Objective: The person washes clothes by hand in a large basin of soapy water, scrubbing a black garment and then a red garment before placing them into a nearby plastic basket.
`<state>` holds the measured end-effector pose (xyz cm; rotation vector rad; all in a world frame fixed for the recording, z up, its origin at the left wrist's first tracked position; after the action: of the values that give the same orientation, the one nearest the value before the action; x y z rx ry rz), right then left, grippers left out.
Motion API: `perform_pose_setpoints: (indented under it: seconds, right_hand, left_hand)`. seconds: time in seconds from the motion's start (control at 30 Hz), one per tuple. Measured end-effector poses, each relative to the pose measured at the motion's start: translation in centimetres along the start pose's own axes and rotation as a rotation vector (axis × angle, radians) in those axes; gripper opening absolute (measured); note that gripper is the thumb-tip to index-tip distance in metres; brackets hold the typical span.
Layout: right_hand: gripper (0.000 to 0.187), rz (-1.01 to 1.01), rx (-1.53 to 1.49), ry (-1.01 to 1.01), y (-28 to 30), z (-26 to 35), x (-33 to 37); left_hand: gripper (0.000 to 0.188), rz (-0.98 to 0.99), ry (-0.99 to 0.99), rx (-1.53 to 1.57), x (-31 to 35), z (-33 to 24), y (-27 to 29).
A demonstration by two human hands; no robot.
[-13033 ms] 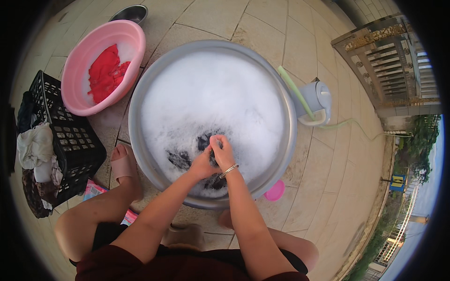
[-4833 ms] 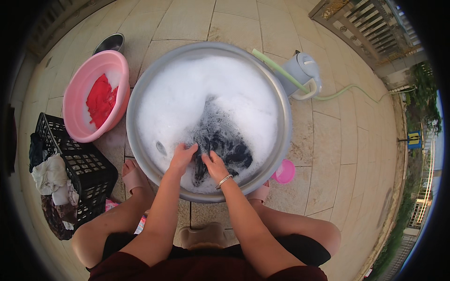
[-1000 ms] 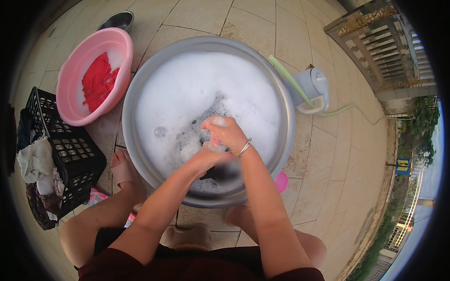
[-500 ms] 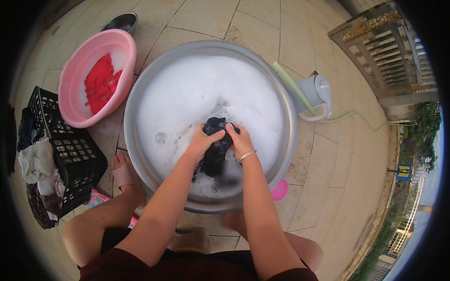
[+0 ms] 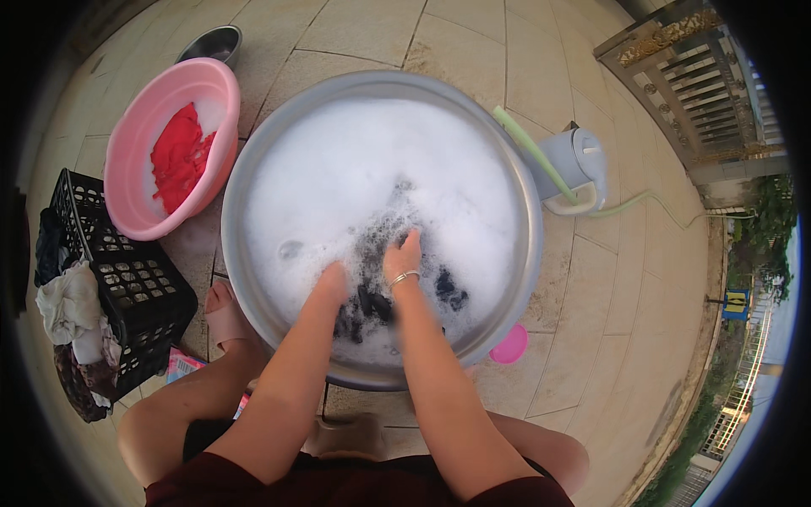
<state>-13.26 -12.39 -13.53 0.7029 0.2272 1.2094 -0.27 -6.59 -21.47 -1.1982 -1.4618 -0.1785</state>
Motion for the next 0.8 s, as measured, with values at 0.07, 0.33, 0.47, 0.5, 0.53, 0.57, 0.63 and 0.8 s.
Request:
perform_pose_setpoints:
  seconds: [0.07,0.33,0.47,0.5,0.53,0.57,0.63,0.8]
  right_hand:
    - [0.023,0.034,-0.139,0.034,1.4,3.5,1.9]
    - [0.03,0.045,0.055,0.311,1.0,10.0,5.6]
    - [0.052,0.112,-0.014,0.018,2.5,7.4,2.6]
    - [0.051,0.131,-0.017,0.11,1.9,8.2,4.7]
    - [0.05,0.151,-0.019,0.198,1.7,8.8,6.4]
    - [0.042,0.16,-0.084,0.275,1.8,9.8,7.1]
    - [0.036,0.162,-0.056,0.198,2.4,9.2,5.9]
    - [0.025,-0.012,-0.011,0.078,4.6,8.3,2.0]
  left_hand:
    - [0.029,0.19,0.015,0.318,1.0,-1.9,-2.3]
    - [0.015,0.121,-0.333,0.13,5.7,-4.8,-4.5]
    - [0.016,-0.074,-0.108,0.08,8.6,-4.2,-7.4]
    - [0.018,-0.081,-0.154,0.009,8.2,-4.7,-6.6]
    - [0.019,-0.091,-0.197,-0.062,8.2,-5.3,-6.1]
    - [0.027,-0.018,-0.193,-0.154,8.6,-5.5,-6.2]
    - [0.045,0.138,-0.082,0.091,9.0,-3.6,-7.5]
    - [0.072,0.399,-0.042,-0.324,11.8,-3.2,-10.9]
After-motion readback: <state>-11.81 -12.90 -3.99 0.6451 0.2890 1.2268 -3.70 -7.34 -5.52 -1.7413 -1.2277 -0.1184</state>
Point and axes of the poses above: each hand's wrist, its own x-axis away from the middle knuckle, its own y-axis out of the back of the hand, z = x × y, the point moved 6 cm from there along -x, towards the middle knuckle, and after that the axes turned 2 degrees about y, right-handed, at the moved point
